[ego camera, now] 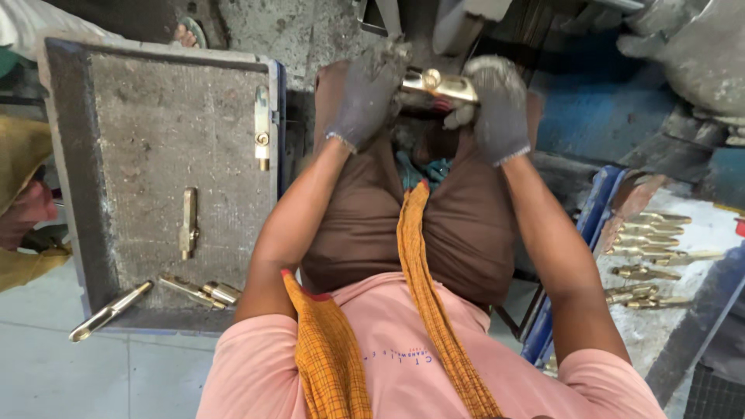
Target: The person picks up brass metal components from a tray and presses them against a rotating grinding or polishing wheel, turning the pieces to work on different surfaces, and then places the finished parts into a separate container.
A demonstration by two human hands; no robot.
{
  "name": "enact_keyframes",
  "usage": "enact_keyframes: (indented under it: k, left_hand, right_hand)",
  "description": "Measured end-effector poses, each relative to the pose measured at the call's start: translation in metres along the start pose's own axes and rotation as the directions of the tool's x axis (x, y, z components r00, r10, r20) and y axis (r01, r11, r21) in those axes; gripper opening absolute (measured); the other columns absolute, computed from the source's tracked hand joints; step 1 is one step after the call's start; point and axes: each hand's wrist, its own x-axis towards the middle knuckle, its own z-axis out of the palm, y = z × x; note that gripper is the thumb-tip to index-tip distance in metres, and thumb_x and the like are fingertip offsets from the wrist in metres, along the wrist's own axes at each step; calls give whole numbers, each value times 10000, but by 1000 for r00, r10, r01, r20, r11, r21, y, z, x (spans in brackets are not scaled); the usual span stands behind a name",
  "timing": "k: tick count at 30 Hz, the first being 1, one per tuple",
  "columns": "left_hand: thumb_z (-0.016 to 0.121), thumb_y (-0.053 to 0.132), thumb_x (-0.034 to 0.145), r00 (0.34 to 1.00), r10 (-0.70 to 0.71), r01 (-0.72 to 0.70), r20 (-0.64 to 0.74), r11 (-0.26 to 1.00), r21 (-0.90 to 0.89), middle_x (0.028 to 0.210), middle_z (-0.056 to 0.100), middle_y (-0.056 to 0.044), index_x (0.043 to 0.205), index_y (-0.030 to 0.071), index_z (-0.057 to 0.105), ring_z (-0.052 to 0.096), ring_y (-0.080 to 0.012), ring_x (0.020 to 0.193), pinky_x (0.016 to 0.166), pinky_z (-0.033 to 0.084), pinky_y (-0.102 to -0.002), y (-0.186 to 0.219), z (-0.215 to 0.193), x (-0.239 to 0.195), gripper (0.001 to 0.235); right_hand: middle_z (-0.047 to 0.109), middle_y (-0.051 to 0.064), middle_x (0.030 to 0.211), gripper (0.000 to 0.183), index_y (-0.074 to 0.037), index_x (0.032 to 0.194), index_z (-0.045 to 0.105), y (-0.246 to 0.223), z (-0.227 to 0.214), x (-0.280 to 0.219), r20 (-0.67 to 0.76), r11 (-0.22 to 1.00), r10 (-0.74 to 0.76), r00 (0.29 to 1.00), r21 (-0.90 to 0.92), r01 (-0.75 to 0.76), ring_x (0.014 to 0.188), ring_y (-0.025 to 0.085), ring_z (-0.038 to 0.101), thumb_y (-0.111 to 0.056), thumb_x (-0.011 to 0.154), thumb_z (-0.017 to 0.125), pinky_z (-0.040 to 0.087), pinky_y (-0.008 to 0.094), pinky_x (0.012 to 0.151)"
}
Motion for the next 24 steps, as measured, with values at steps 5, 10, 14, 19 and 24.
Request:
enact_keyframes:
  k: [5,10,14,19,24]
  left_hand:
    - [559,147,1004,941,-313,306,126,631,-713,1046,717,-227,1164,8,690,654,-383,974,871,554,-460,-27,62,26,249]
    - [640,104,912,886,-412,460,211,839,-290,1055,622,-321,1074,14,661,576,-509,996,832,488,-554,-54,82,23,186]
    - [731,35,719,983,-123,111,140,990,85,1071,621,-276,1060,7,655,581,-485,1031,852,506,-545,-76,102,22,349]
    - [665,21,854,981,-158,162,115,987,-22,1177,613,-244,1192,33,649,598,-440,1095,899,519,-513,-72,100,20,338]
    - [678,-2,741,985,144,-143,-93,990,9,1239,596,-278,1269,6,606,530,-482,1156,983,466,-526,-69,99,11,533]
  right_hand:
    - [588,81,644,186,-64,945,625,30,5,46,-184,997,58,981,69,-46,456,186,538,-165,1053,511,458,316,388]
    - [641,105,731,131,-38,950,661,57,-22,57,68,756,-204,977,-623,201,570,238,629,-96,989,551,516,342,521]
    - [671,120,739,126,-9,918,644,91,-32,78,-117,867,73,991,-484,-121,588,272,682,-97,895,556,568,401,523]
    - [663,121,774,91,-89,872,663,92,-38,70,343,85,-443,829,-904,419,722,295,664,-147,940,680,510,422,659]
    - [624,53,687,244,-117,957,631,77,-15,55,-210,979,133,969,-126,-161,552,157,609,-220,1060,435,506,289,513]
